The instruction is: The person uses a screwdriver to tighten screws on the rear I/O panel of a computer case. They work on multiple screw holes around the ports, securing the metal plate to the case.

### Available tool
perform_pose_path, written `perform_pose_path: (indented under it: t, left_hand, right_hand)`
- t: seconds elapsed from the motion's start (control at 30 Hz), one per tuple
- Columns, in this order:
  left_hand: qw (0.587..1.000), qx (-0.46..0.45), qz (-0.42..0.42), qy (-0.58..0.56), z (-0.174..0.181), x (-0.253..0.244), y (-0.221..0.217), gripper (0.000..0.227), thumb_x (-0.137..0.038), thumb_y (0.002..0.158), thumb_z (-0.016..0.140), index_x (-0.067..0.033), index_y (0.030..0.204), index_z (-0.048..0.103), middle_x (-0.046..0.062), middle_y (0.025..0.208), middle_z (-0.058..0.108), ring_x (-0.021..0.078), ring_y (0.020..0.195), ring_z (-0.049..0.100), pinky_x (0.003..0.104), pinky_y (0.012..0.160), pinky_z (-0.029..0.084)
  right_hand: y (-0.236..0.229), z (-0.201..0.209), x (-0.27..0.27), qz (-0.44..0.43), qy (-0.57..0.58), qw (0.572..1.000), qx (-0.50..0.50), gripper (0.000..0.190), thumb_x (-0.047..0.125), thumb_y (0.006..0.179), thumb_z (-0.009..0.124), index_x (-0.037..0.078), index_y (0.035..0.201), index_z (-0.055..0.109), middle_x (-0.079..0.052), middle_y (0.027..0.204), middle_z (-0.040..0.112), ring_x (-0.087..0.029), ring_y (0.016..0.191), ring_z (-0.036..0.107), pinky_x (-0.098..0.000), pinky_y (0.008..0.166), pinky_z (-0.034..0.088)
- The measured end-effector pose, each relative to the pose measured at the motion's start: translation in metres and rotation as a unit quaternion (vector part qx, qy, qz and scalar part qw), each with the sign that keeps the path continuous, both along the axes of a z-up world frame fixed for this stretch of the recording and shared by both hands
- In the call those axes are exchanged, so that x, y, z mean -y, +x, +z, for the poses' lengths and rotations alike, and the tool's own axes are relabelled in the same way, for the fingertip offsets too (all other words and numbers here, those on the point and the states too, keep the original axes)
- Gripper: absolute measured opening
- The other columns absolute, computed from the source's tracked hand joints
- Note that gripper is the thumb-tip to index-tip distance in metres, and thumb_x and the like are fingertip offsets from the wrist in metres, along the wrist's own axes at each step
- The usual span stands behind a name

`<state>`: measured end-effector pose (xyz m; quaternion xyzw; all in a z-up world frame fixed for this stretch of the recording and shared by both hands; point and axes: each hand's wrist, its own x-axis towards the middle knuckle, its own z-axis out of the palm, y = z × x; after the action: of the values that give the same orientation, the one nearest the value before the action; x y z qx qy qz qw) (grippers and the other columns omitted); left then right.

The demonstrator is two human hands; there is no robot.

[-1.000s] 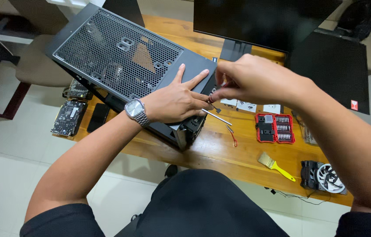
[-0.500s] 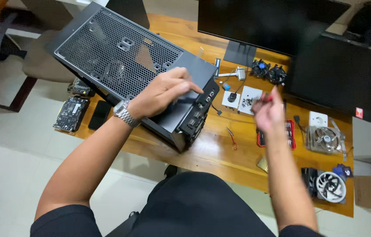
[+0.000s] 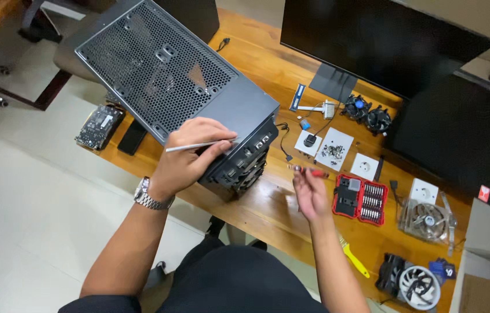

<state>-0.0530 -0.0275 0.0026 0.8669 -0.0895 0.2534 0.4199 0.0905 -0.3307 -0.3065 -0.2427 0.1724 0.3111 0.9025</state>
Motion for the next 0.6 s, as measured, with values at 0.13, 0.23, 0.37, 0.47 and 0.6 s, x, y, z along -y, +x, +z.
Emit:
perform_pose_path:
  t: [0.13, 0.23, 0.37, 0.47, 0.6]
  left_hand:
    - [0.997, 0.042, 0.046, 0.041, -0.002, 0.009, -0.002, 0.011, -0.015, 0.105, 0.076, -0.0103, 0.11, 0.084, 0.004, 0.102, 0.084, 0.0293, 0.107, 0.079, 0.041, 0.1, 0.055]
    - [0.996, 0.045, 0.055, 0.059, -0.002, 0.013, -0.002, 0.011, -0.016, 0.106, 0.074, -0.0108, 0.11, 0.083, 0.003, 0.101, 0.084, 0.0287, 0.104, 0.079, 0.041, 0.097, 0.056]
    - [0.996, 0.05, 0.036, 0.071, 0.005, 0.014, -0.001, 0.012, -0.018, 0.107, 0.072, -0.0108, 0.107, 0.082, 0.003, 0.098, 0.082, 0.0304, 0.1, 0.079, 0.044, 0.091, 0.059]
    - [0.995, 0.054, 0.032, 0.071, 0.007, 0.014, -0.002, 0.011, -0.017, 0.107, 0.073, -0.0123, 0.108, 0.082, 0.003, 0.095, 0.081, 0.0309, 0.099, 0.079, 0.044, 0.09, 0.059]
    - [0.996, 0.049, 0.031, 0.075, 0.004, 0.013, -0.002, 0.012, -0.019, 0.107, 0.072, -0.013, 0.109, 0.082, 0.004, 0.096, 0.081, 0.0306, 0.1, 0.079, 0.044, 0.091, 0.058]
  right_hand:
    - [0.027, 0.103, -0.037, 0.048, 0.042, 0.963, 0.263, 0.018, 0.013, 0.106, 0.066, 0.01, 0.122, 0.059, -0.02, 0.121, 0.075, -0.032, 0.113, 0.077, -0.0435, 0.102, 0.065]
    - [0.024, 0.167, -0.064, 0.052, 0.025, 0.895, 0.443, 0.025, 0.018, 0.104, 0.068, 0.007, 0.118, 0.05, -0.029, 0.112, 0.072, -0.05, 0.121, 0.073, -0.0568, 0.106, 0.06]
    - [0.017, 0.203, -0.085, 0.033, -0.038, 0.798, 0.601, 0.025, 0.014, 0.105, 0.063, 0.001, 0.113, 0.043, -0.033, 0.101, 0.07, -0.063, 0.122, 0.07, -0.0624, 0.11, 0.054]
    - [0.013, 0.197, -0.087, 0.038, -0.061, 0.777, 0.626, 0.022, 0.011, 0.107, 0.064, 0.002, 0.115, 0.046, -0.028, 0.105, 0.071, -0.056, 0.122, 0.072, -0.0576, 0.109, 0.054]
    - [0.015, 0.196, -0.087, 0.044, -0.06, 0.772, 0.632, 0.021, 0.011, 0.108, 0.062, 0.0, 0.116, 0.046, -0.029, 0.105, 0.071, -0.054, 0.122, 0.072, -0.0575, 0.109, 0.054]
